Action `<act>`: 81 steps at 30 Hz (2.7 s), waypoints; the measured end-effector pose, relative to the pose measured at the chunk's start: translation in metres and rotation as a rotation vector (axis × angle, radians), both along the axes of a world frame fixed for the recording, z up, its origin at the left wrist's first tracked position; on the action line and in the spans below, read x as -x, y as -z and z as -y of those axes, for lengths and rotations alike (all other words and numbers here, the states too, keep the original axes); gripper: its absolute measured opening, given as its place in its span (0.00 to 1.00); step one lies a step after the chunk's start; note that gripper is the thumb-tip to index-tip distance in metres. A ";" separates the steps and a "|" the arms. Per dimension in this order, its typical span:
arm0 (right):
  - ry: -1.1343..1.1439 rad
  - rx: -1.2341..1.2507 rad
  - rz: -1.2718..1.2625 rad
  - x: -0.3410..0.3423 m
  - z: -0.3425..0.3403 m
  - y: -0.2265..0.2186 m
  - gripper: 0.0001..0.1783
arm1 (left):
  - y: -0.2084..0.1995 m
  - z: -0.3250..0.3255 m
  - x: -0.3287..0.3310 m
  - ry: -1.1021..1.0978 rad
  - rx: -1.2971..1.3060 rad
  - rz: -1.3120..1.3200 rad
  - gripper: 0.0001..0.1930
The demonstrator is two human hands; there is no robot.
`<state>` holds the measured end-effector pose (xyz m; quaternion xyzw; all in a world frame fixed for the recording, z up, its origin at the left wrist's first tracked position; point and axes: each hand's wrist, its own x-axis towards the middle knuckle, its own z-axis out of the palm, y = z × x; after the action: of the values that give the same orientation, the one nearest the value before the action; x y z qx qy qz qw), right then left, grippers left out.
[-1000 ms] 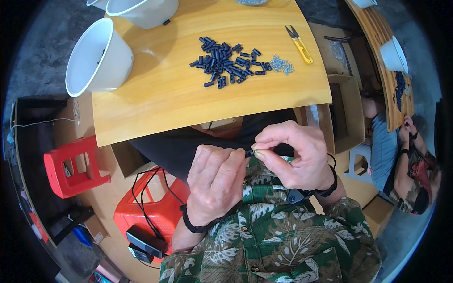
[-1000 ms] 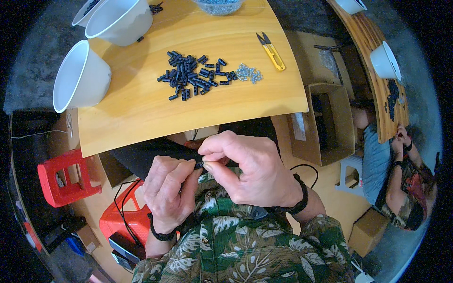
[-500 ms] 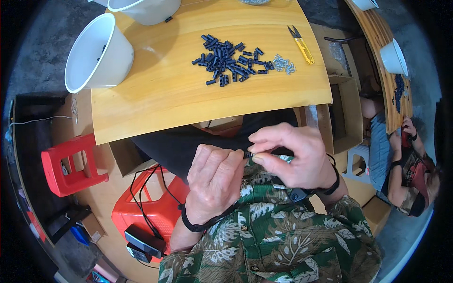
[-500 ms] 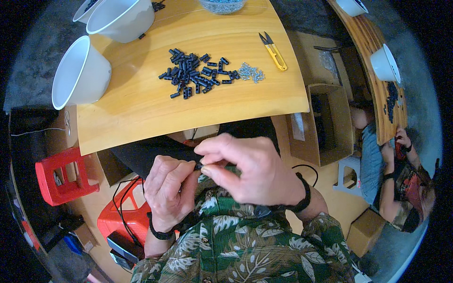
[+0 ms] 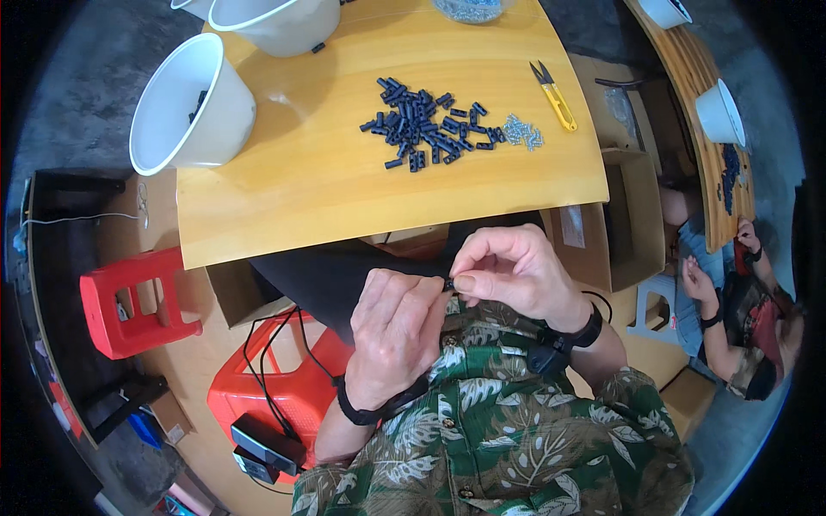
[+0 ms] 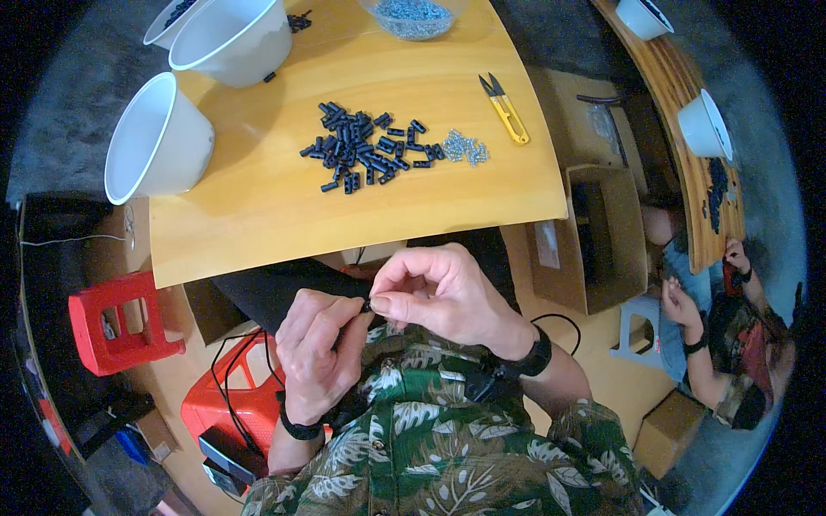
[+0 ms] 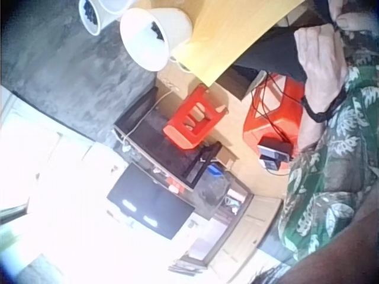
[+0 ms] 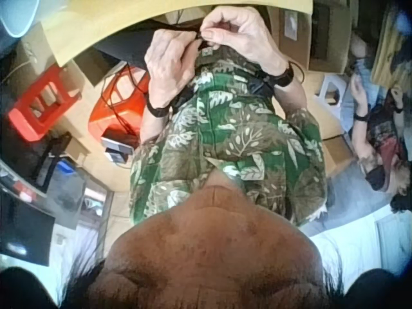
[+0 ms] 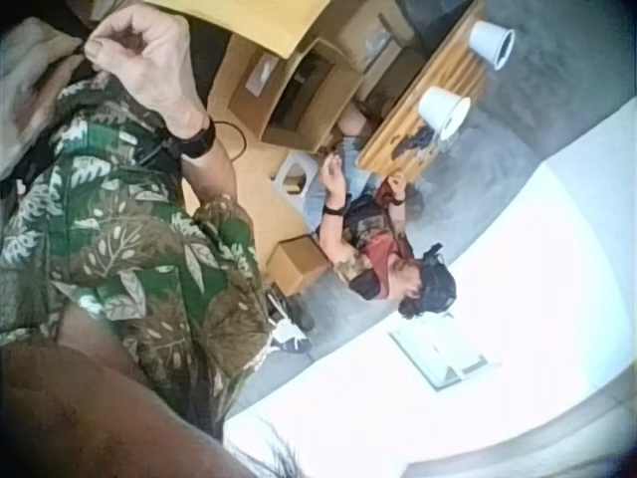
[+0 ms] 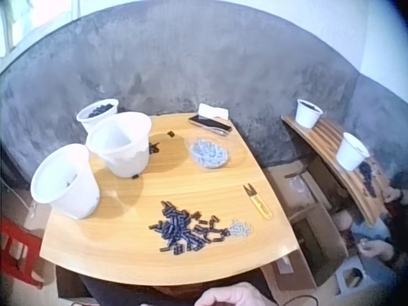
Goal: Assembling small metal clips onto black plastic components by hand.
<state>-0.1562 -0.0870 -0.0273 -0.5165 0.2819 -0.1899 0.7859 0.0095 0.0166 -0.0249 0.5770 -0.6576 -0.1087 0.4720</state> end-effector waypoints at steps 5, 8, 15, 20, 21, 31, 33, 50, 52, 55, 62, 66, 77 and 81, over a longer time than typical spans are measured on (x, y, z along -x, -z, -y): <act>-0.005 0.308 -0.112 -0.003 -0.001 -0.004 0.03 | 0.002 0.001 0.002 -0.047 -0.057 0.031 0.15; -0.005 0.415 -0.151 -0.009 0.002 -0.008 0.03 | 0.003 0.003 0.001 -0.107 -0.082 -0.003 0.16; -0.054 0.557 -0.115 -0.023 0.010 -0.005 0.03 | 0.008 0.001 -0.010 -0.138 -0.127 -0.086 0.12; 0.190 1.005 -0.312 -0.045 0.033 0.002 0.07 | 0.013 -0.002 -0.014 -0.186 -0.138 -0.167 0.11; 0.257 1.204 -0.326 -0.052 0.041 0.004 0.09 | 0.013 -0.002 -0.014 -0.190 -0.137 -0.168 0.11; 0.251 1.454 -0.409 -0.081 0.062 0.018 0.15 | 0.016 0.000 -0.015 -0.216 -0.120 -0.187 0.09; 0.242 1.470 -0.410 -0.080 0.062 0.020 0.15 | 0.018 0.000 -0.016 -0.216 -0.110 -0.183 0.09; 0.306 1.479 -0.427 -0.068 0.068 0.022 0.09 | 0.018 0.005 -0.018 -0.231 -0.124 -0.178 0.09; 0.306 1.484 -0.419 -0.070 0.068 0.017 0.08 | 0.020 0.005 -0.018 -0.235 -0.116 -0.185 0.09; 0.289 1.469 -0.398 -0.075 0.066 0.014 0.06 | 0.020 0.004 -0.017 -0.236 -0.118 -0.195 0.09; 0.293 1.545 -0.506 -0.093 0.068 0.016 0.09 | 0.019 0.001 -0.017 -0.235 -0.098 -0.178 0.10; 0.290 1.517 -0.558 -0.098 0.067 0.019 0.11 | 0.017 0.001 -0.017 -0.239 -0.100 -0.185 0.10; 0.417 1.573 -0.594 -0.095 0.064 0.009 0.05 | 0.012 0.001 -0.015 -0.236 -0.103 -0.146 0.10; 0.412 1.036 -0.327 -0.066 0.048 -0.018 0.05 | 0.009 -0.001 -0.015 -0.235 -0.118 -0.154 0.12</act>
<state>-0.0903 -0.1352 -0.0090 -0.7908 0.3646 -0.3699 0.3239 0.0247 0.0179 -0.0341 0.6666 -0.5399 -0.1353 0.4958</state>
